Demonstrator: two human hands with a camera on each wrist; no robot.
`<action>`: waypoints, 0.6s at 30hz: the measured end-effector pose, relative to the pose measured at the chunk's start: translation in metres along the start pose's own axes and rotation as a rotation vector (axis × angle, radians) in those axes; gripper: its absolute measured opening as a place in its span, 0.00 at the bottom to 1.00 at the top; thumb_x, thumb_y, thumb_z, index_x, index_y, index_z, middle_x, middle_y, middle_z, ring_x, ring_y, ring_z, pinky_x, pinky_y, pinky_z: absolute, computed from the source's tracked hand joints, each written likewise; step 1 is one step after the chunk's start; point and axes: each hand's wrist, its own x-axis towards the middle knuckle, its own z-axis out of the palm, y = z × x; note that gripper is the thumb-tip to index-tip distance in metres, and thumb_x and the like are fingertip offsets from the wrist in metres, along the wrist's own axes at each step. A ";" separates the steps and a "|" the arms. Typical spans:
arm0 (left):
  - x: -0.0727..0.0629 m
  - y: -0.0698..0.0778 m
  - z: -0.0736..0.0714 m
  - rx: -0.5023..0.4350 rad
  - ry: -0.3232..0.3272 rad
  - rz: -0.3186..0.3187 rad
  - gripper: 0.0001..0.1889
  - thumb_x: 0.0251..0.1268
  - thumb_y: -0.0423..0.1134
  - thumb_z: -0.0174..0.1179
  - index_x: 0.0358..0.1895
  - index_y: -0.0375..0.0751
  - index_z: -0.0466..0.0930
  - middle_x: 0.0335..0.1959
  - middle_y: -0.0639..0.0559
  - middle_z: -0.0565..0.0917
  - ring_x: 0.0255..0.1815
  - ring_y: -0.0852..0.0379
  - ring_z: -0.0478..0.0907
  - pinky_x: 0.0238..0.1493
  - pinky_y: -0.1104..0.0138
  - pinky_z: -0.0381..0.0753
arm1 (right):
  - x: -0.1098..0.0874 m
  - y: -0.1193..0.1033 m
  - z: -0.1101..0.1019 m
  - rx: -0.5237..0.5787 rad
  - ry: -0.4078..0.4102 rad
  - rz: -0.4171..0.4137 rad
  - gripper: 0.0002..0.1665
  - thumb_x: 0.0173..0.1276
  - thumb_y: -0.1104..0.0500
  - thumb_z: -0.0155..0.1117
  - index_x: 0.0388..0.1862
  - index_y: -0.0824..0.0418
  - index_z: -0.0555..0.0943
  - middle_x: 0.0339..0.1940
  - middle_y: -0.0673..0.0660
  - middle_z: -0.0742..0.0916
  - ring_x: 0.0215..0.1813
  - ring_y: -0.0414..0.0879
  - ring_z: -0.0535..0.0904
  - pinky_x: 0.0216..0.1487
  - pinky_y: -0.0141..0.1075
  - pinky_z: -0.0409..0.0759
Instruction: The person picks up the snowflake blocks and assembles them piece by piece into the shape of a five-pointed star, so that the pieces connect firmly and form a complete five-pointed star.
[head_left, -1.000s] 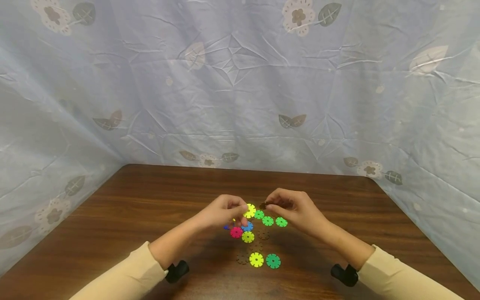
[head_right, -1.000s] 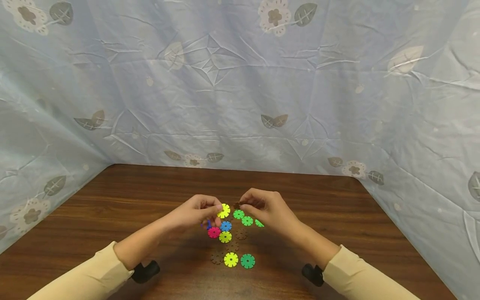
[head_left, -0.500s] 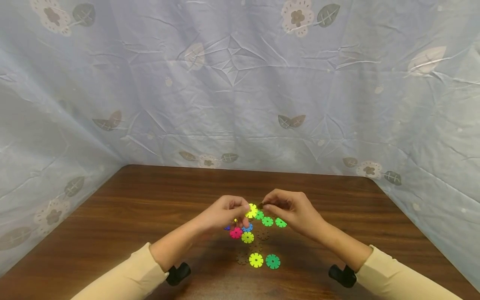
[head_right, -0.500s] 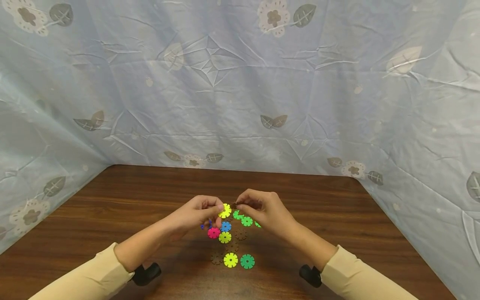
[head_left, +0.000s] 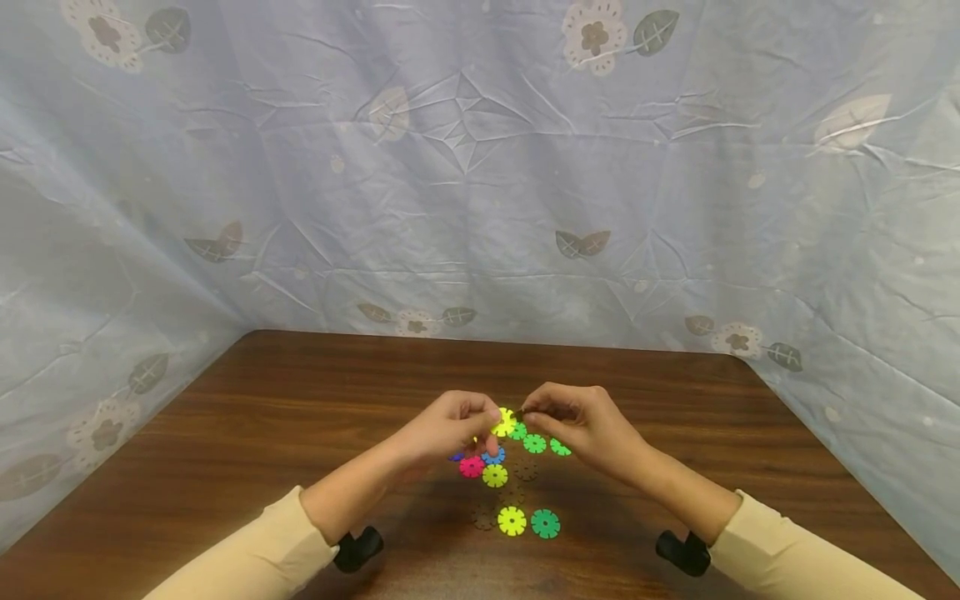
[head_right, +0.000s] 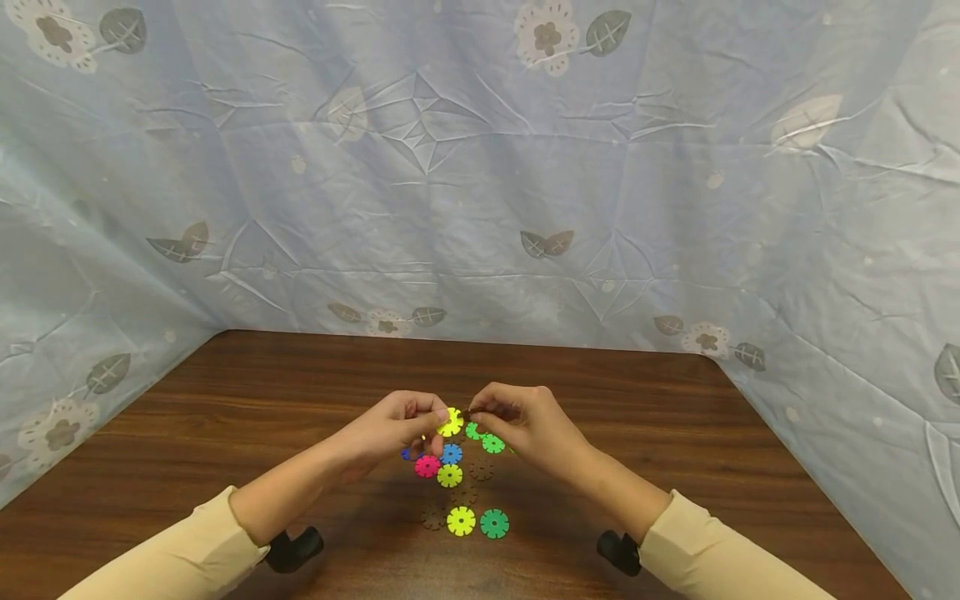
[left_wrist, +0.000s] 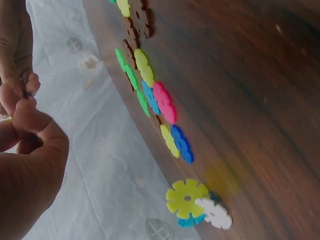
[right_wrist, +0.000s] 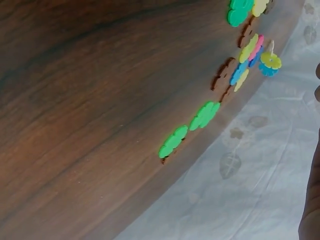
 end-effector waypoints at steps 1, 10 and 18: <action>0.000 0.000 0.000 -0.005 0.001 0.003 0.11 0.84 0.34 0.48 0.45 0.30 0.78 0.22 0.56 0.82 0.28 0.62 0.77 0.33 0.72 0.75 | 0.001 -0.001 0.000 -0.004 -0.008 -0.008 0.04 0.74 0.67 0.67 0.43 0.61 0.87 0.37 0.55 0.92 0.39 0.42 0.90 0.42 0.37 0.90; 0.001 0.006 0.000 0.008 0.023 0.010 0.11 0.84 0.35 0.49 0.45 0.30 0.78 0.21 0.58 0.83 0.26 0.62 0.76 0.33 0.70 0.76 | 0.009 -0.008 -0.005 -0.089 -0.069 -0.064 0.05 0.74 0.67 0.67 0.45 0.61 0.86 0.36 0.54 0.92 0.36 0.35 0.87 0.40 0.33 0.89; 0.002 -0.003 -0.004 0.067 0.156 -0.058 0.13 0.84 0.39 0.51 0.47 0.33 0.81 0.28 0.54 0.82 0.28 0.60 0.74 0.28 0.68 0.70 | 0.012 0.007 -0.006 -0.225 -0.210 0.075 0.07 0.75 0.63 0.67 0.49 0.61 0.80 0.39 0.52 0.90 0.37 0.38 0.85 0.38 0.31 0.84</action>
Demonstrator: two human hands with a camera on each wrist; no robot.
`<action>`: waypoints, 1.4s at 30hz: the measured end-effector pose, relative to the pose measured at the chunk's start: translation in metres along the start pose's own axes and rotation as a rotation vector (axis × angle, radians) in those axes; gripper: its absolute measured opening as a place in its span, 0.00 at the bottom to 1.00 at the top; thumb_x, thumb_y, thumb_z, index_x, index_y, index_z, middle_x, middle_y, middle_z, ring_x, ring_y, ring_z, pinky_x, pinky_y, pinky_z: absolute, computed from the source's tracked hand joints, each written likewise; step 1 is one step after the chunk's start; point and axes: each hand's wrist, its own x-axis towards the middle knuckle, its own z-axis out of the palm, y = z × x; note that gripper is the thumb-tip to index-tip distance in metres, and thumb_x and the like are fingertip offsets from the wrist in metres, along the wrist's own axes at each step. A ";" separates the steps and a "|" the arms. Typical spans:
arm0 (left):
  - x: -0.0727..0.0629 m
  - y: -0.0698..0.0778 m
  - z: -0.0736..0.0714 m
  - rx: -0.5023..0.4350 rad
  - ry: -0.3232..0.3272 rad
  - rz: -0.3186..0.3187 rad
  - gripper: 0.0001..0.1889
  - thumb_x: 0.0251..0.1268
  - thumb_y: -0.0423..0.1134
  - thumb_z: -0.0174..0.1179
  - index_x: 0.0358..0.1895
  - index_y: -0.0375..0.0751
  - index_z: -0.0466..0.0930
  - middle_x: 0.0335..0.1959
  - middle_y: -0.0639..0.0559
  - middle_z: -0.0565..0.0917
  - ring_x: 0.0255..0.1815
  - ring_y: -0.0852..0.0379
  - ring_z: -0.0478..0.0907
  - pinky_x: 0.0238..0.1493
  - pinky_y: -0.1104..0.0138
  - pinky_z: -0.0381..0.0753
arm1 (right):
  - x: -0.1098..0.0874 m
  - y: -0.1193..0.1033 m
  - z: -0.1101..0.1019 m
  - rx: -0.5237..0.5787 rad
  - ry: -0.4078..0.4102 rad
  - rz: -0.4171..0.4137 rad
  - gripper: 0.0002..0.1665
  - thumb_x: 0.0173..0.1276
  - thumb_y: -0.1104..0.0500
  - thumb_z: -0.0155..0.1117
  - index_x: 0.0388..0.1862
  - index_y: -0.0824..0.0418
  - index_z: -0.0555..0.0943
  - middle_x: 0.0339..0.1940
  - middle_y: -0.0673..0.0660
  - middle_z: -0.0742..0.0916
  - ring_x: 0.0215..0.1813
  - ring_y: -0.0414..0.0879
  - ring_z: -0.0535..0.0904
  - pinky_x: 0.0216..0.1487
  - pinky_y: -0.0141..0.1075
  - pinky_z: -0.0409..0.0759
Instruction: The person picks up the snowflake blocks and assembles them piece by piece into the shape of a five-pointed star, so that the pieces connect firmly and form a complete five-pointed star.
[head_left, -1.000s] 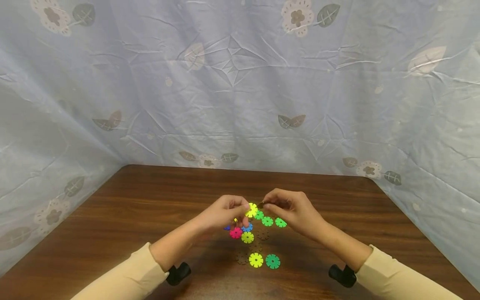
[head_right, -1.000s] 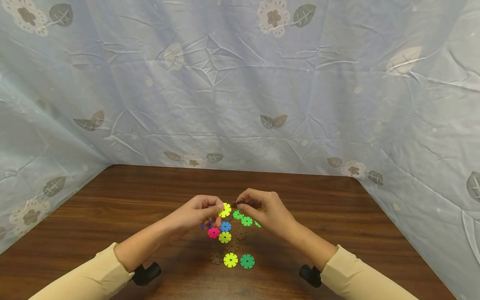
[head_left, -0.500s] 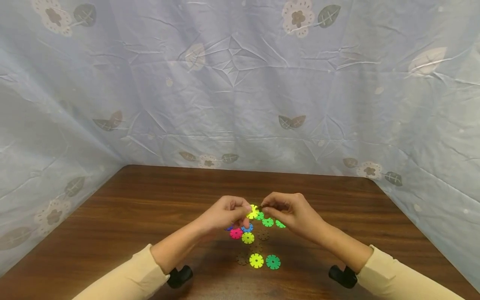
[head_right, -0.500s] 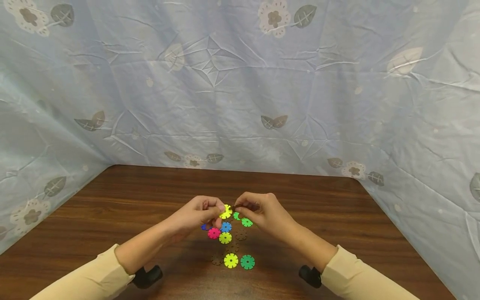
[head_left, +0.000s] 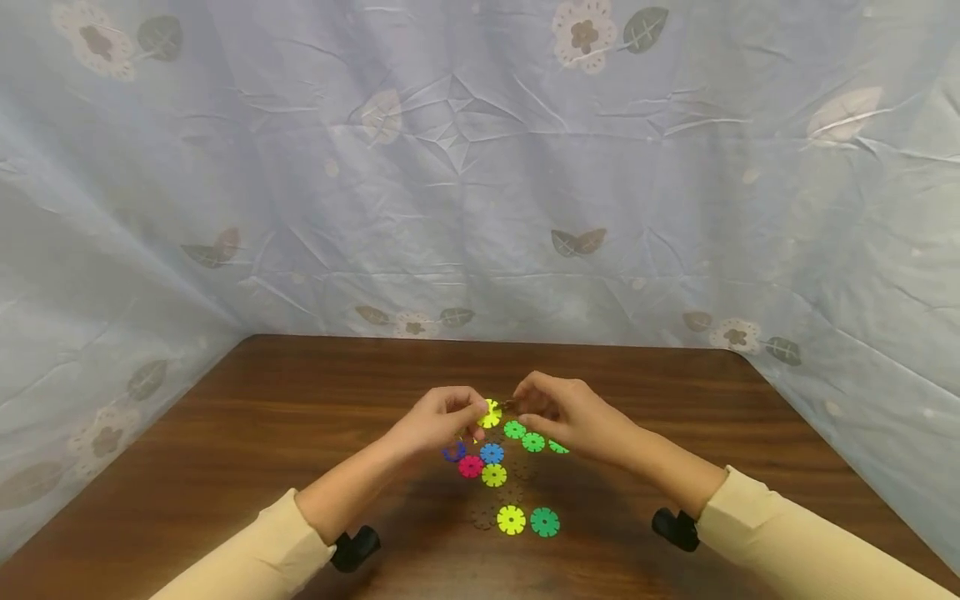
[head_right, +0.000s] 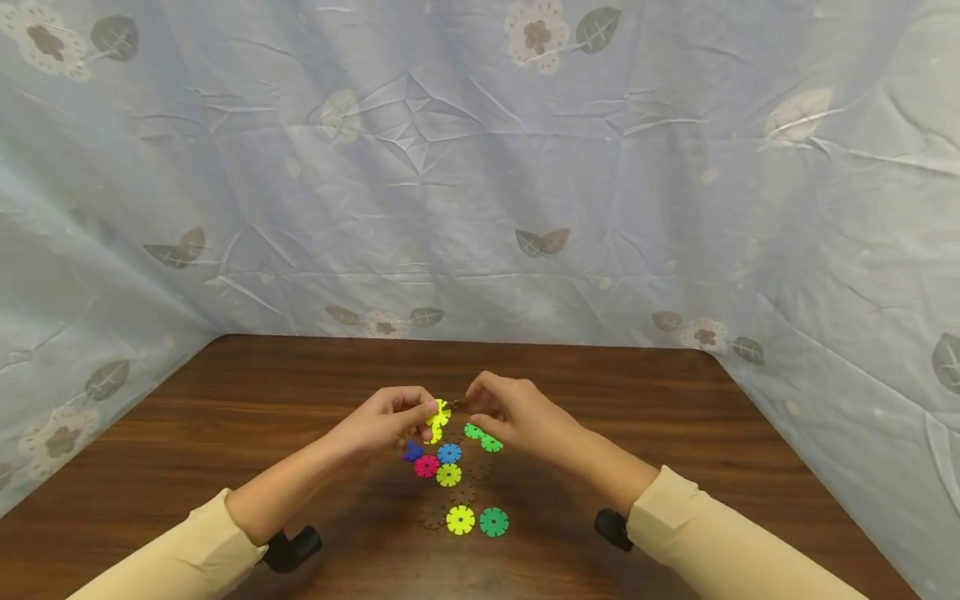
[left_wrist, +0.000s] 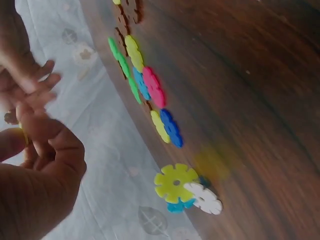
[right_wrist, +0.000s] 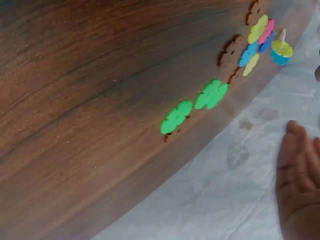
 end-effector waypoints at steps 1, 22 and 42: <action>0.000 -0.001 -0.001 -0.004 0.025 -0.015 0.12 0.84 0.40 0.52 0.47 0.34 0.81 0.28 0.54 0.80 0.27 0.60 0.72 0.27 0.69 0.68 | 0.001 0.002 0.001 -0.022 -0.038 0.025 0.06 0.75 0.64 0.67 0.48 0.62 0.80 0.38 0.52 0.89 0.37 0.37 0.84 0.37 0.31 0.83; 0.003 -0.005 -0.006 -0.013 0.018 -0.010 0.08 0.80 0.38 0.55 0.47 0.35 0.78 0.41 0.34 0.90 0.33 0.58 0.76 0.29 0.70 0.70 | 0.006 0.010 0.028 -0.187 -0.392 0.186 0.14 0.70 0.62 0.74 0.53 0.59 0.84 0.42 0.52 0.83 0.42 0.41 0.77 0.43 0.33 0.80; 0.005 -0.012 -0.008 0.014 0.056 -0.012 0.12 0.81 0.39 0.56 0.47 0.33 0.84 0.39 0.40 0.91 0.45 0.50 0.83 0.41 0.62 0.83 | 0.000 0.018 0.009 0.040 0.102 -0.035 0.05 0.74 0.65 0.67 0.45 0.60 0.86 0.38 0.57 0.91 0.37 0.42 0.87 0.38 0.32 0.86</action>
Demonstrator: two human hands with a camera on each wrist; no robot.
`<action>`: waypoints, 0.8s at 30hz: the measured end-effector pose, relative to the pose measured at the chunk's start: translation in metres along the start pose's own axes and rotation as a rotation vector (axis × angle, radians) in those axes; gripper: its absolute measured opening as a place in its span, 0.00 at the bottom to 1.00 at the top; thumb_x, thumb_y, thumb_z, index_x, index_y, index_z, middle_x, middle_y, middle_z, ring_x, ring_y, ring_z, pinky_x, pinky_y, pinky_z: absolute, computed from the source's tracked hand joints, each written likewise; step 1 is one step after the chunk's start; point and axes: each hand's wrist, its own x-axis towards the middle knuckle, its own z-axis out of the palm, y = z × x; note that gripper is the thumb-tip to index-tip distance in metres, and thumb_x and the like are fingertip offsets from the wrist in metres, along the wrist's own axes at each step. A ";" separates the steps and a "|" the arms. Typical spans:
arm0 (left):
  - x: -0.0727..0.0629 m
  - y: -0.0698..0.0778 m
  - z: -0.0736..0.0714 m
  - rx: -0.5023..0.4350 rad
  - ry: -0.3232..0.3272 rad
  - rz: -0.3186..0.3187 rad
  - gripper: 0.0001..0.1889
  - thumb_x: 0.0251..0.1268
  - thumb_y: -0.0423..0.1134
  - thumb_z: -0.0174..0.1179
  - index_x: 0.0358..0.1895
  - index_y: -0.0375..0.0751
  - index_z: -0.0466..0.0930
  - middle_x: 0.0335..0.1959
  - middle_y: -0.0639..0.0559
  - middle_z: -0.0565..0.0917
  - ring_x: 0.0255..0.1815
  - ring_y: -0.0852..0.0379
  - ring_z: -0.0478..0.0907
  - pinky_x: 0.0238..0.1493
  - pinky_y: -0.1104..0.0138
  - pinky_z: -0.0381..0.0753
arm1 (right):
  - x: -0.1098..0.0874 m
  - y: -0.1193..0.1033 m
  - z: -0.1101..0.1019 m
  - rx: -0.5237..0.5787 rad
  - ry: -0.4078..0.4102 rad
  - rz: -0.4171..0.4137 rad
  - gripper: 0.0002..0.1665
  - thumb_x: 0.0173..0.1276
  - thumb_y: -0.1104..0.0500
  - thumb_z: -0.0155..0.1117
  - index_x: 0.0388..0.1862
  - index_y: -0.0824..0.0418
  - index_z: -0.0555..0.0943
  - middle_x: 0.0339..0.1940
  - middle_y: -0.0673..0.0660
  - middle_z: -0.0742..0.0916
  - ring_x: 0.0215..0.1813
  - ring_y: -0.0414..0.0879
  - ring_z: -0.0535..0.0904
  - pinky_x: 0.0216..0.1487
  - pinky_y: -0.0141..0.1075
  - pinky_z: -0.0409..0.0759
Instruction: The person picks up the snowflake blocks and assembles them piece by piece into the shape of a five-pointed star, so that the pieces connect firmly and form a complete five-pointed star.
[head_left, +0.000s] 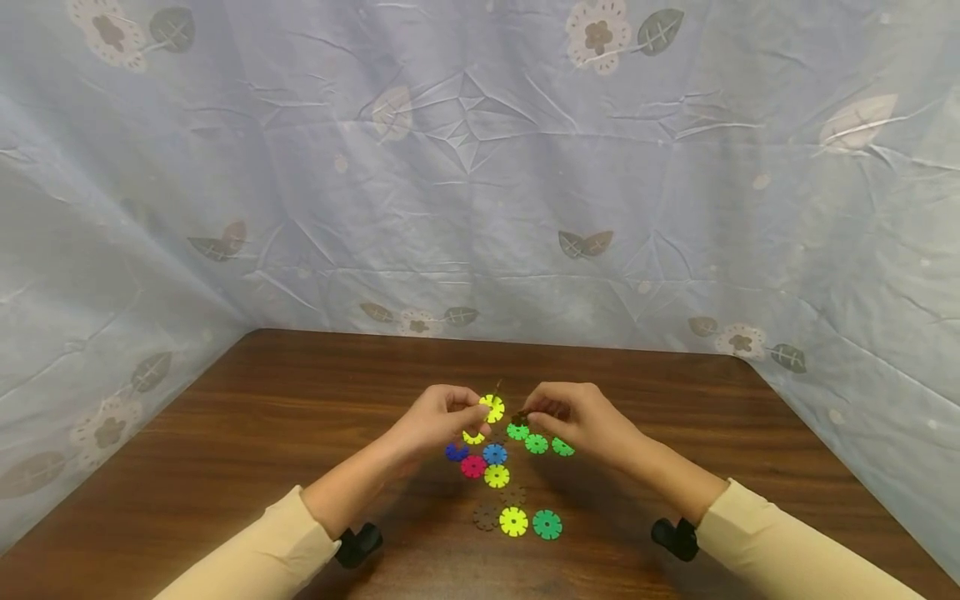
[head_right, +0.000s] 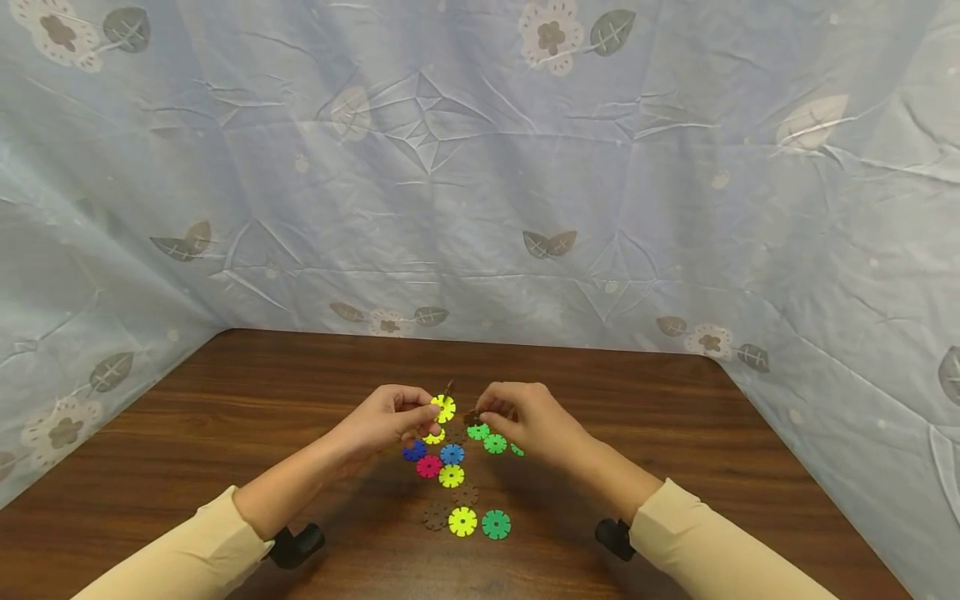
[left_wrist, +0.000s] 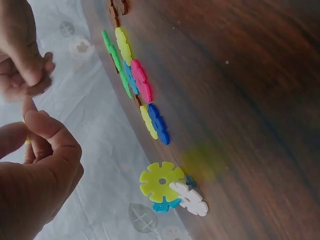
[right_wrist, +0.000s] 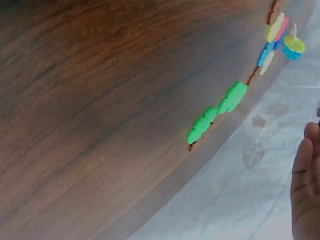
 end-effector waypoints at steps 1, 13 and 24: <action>0.000 0.000 0.001 0.003 0.005 -0.004 0.12 0.81 0.39 0.56 0.47 0.33 0.84 0.39 0.40 0.91 0.45 0.50 0.83 0.41 0.62 0.83 | 0.000 0.000 -0.001 0.019 0.032 0.004 0.04 0.74 0.65 0.67 0.45 0.60 0.86 0.38 0.58 0.91 0.38 0.44 0.87 0.38 0.33 0.87; 0.000 0.002 0.006 -0.014 -0.023 -0.032 0.13 0.83 0.39 0.53 0.48 0.34 0.85 0.33 0.50 0.86 0.46 0.50 0.82 0.44 0.60 0.82 | 0.000 -0.009 -0.003 0.061 0.150 -0.026 0.05 0.73 0.65 0.69 0.44 0.57 0.86 0.38 0.58 0.92 0.39 0.49 0.88 0.40 0.34 0.88; 0.000 0.007 0.009 -0.039 -0.063 -0.018 0.14 0.84 0.38 0.52 0.49 0.30 0.84 0.31 0.54 0.84 0.41 0.58 0.82 0.46 0.60 0.84 | -0.003 -0.012 -0.005 0.076 0.157 -0.044 0.06 0.72 0.67 0.69 0.45 0.59 0.86 0.39 0.59 0.92 0.36 0.40 0.88 0.38 0.33 0.88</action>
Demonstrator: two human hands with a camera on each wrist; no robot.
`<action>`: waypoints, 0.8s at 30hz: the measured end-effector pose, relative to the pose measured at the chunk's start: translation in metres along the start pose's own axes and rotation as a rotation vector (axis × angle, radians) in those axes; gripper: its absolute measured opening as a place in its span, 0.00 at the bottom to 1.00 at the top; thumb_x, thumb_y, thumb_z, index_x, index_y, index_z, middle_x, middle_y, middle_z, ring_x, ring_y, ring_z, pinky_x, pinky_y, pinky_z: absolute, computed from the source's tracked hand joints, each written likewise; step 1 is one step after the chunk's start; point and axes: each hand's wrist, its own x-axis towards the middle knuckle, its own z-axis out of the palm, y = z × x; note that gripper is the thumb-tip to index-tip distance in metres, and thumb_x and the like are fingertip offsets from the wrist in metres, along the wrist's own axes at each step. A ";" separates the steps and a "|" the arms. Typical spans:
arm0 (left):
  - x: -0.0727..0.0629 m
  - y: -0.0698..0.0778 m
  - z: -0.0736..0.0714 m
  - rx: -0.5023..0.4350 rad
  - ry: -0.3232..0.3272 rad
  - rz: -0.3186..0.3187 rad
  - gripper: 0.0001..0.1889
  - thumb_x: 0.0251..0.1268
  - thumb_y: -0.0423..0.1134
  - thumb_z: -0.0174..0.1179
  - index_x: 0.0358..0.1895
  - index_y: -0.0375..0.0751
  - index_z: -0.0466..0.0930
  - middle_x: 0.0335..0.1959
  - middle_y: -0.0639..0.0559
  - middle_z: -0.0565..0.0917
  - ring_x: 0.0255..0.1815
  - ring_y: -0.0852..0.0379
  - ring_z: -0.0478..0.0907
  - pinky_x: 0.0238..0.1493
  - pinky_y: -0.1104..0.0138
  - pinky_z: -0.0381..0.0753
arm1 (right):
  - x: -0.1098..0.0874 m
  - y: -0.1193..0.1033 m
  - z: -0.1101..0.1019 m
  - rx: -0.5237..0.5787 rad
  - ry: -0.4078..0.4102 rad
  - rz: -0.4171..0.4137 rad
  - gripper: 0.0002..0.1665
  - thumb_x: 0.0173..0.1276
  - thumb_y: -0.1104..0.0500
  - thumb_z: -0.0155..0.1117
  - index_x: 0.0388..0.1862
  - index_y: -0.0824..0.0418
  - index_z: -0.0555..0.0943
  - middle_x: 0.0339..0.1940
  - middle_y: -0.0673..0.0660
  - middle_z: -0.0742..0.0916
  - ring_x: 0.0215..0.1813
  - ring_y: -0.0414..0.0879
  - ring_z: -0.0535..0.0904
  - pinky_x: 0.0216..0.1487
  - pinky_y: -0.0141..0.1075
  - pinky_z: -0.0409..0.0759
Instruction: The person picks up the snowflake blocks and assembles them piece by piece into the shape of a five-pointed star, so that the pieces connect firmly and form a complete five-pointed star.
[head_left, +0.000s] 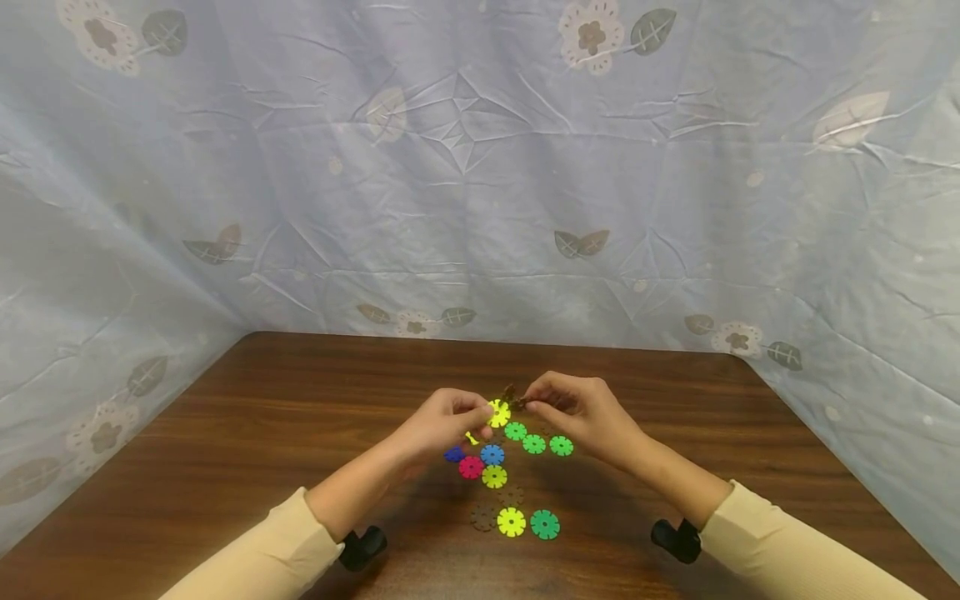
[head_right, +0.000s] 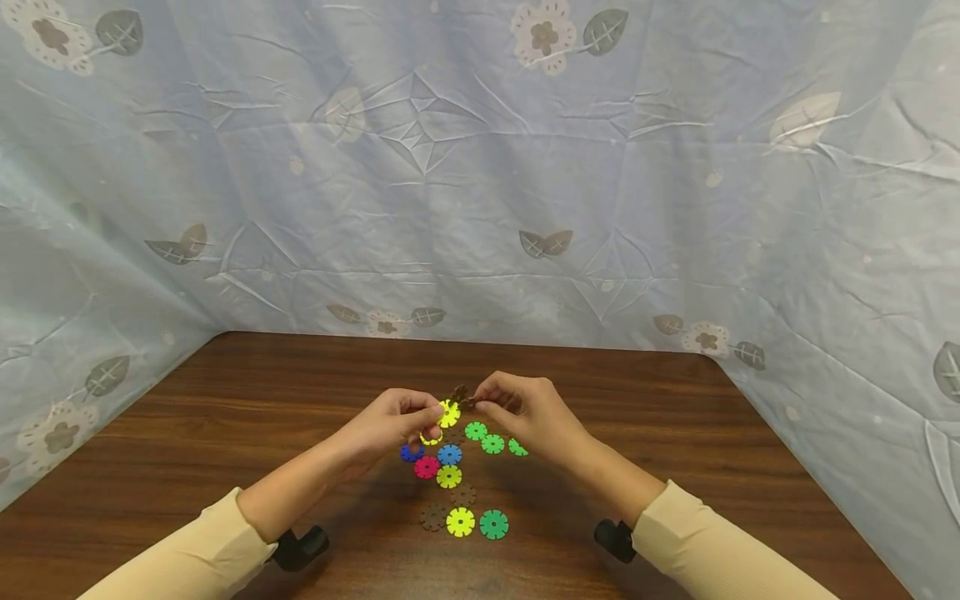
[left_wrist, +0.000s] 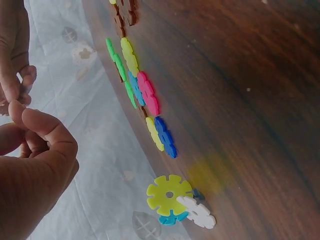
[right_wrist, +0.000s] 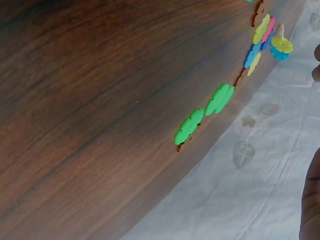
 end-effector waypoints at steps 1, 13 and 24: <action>0.000 0.000 0.000 0.002 -0.003 0.002 0.14 0.84 0.38 0.52 0.49 0.30 0.84 0.30 0.54 0.84 0.41 0.58 0.82 0.46 0.60 0.83 | 0.000 0.000 0.000 0.003 -0.006 -0.001 0.06 0.72 0.67 0.69 0.45 0.59 0.86 0.39 0.59 0.92 0.35 0.39 0.88 0.37 0.33 0.88; -0.001 -0.001 0.003 -0.021 -0.027 0.036 0.14 0.84 0.36 0.51 0.46 0.26 0.81 0.27 0.54 0.81 0.32 0.59 0.77 0.41 0.64 0.81 | -0.001 -0.003 0.005 0.017 0.001 -0.033 0.07 0.71 0.70 0.69 0.43 0.60 0.88 0.39 0.58 0.93 0.37 0.34 0.87 0.36 0.34 0.89; -0.002 0.001 0.000 -0.042 -0.015 0.090 0.13 0.82 0.34 0.52 0.45 0.25 0.82 0.26 0.54 0.83 0.31 0.58 0.78 0.39 0.65 0.81 | 0.003 -0.008 0.008 -0.035 0.008 -0.067 0.05 0.71 0.70 0.69 0.42 0.62 0.87 0.38 0.55 0.92 0.38 0.37 0.88 0.40 0.32 0.89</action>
